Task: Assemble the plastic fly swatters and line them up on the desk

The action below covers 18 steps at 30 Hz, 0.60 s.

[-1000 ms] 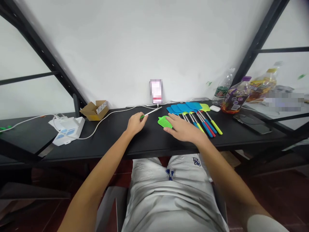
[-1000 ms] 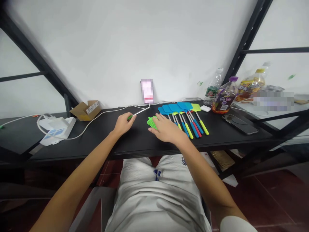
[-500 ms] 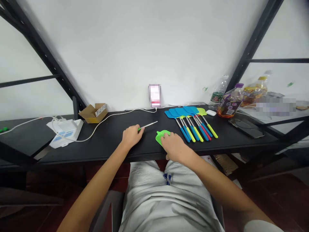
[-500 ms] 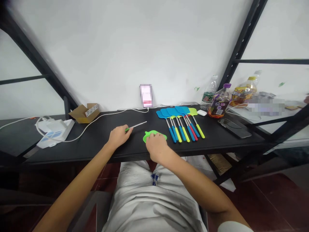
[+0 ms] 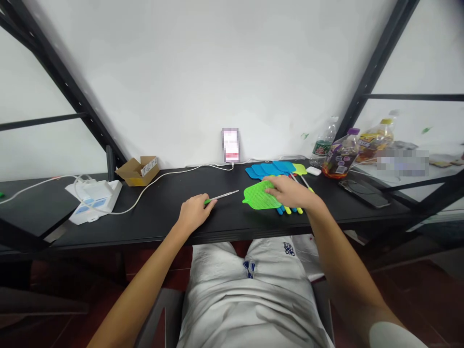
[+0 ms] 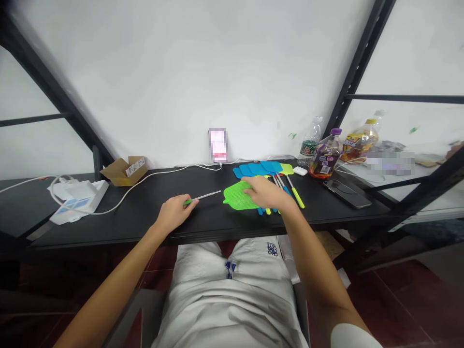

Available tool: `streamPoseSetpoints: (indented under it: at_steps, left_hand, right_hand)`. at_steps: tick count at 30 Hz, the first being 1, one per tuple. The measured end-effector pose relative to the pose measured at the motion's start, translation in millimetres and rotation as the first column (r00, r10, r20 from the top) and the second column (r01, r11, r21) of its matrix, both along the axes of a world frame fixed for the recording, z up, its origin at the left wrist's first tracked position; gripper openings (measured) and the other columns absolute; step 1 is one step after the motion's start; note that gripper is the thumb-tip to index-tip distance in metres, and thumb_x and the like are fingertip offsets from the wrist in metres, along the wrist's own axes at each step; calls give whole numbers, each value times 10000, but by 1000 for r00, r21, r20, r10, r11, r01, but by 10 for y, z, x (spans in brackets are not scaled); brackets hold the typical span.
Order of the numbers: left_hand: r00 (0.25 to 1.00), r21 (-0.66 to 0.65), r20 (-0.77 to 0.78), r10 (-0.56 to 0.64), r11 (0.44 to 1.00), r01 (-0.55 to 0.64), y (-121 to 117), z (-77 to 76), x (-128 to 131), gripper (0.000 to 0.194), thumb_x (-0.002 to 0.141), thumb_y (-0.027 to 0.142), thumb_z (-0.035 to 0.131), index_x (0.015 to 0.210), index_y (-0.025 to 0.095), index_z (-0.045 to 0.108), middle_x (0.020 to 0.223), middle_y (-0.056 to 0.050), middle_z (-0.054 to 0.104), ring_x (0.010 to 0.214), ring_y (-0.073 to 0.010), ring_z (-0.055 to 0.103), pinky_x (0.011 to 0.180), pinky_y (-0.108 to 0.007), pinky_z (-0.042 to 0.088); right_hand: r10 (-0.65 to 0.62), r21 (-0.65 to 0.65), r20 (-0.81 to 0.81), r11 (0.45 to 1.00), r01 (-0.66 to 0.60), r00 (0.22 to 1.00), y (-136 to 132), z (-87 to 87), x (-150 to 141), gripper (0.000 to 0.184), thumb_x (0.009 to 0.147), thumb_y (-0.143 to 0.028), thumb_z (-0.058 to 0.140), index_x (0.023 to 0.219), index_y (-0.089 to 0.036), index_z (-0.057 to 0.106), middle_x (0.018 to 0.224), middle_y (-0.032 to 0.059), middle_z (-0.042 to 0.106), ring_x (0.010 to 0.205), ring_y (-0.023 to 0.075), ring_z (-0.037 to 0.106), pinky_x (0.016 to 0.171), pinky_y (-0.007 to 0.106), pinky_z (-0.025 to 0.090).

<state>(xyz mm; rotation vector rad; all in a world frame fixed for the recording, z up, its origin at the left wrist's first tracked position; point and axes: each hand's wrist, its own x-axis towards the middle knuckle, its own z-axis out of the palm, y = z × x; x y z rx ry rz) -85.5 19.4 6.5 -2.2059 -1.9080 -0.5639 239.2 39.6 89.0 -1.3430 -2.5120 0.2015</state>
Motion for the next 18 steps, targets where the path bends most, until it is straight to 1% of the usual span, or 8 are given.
streamPoseSetpoints:
  at_steps: [3, 6, 9, 11, 15, 18]
  left_hand:
    - [998, 28, 32, -53, 998, 52, -16, -10, -8, 348, 972, 499, 522, 758, 237, 598, 792, -42, 687, 761, -226, 646, 584, -289, 352]
    - [992, 55, 75, -105, 993, 101, -4, -32, -22, 317, 974, 465, 524, 810, 234, 667, 816, -47, 680, 755, -211, 638, 624, -294, 408]
    - [982, 71, 113, -152, 987, 144, 21, -59, -41, 297, 987, 384, 489, 934, 222, 732, 850, -55, 677, 742, -197, 632, 687, -304, 458]
    - [975, 76, 141, -174, 983, 165, 37, -72, -57, 300, 983, 357, 486, 987, 216, 751, 838, -53, 668, 735, -195, 629, 708, -311, 473]
    - [959, 87, 178, -221, 974, 208, 57, -78, -82, 323, 984, 354, 481, 993, 212, 771, 799, -50, 657, 716, -195, 623, 727, -327, 487]
    - [954, 92, 191, -232, 972, 218, 58, -71, -86, 328, 984, 365, 482, 993, 218, 776, 807, -51, 672, 713, -194, 627, 743, -335, 496]
  right_hand:
    - [-45, -14, -79, 999, 44, 996, 165, -60, 111, 461, 975, -276, 487, 1383, -86, 585, 784, 106, 713, 792, 261, 661, 755, 334, 461]
    - [-42, -8, -120, 999, 42, 992, 192, -88, 143, 471, 970, -291, 495, 1385, -88, 582, 707, 67, 661, 695, 228, 613, 708, 321, 441]
    - [-39, -17, -149, 999, 37, 988, 184, -90, 154, 454, 966, -299, 499, 1361, -95, 591, 689, 45, 632, 648, 204, 568, 674, 308, 418]
    - [-48, -20, -158, 999, 45, 986, 189, -91, 162, 453, 966, -304, 494, 1355, -92, 589, 683, 40, 622, 629, 199, 545, 660, 307, 407]
    - [-43, -3, -159, 999, 43, 986, 208, -95, 180, 439, 962, -298, 480, 1327, -85, 596, 704, 51, 631, 647, 209, 546, 663, 313, 404]
    - [-41, 2, -162, 999, 42, 986, 212, -95, 187, 412, 952, -298, 483, 1287, -93, 611, 700, 50, 631, 638, 210, 543, 658, 313, 401]
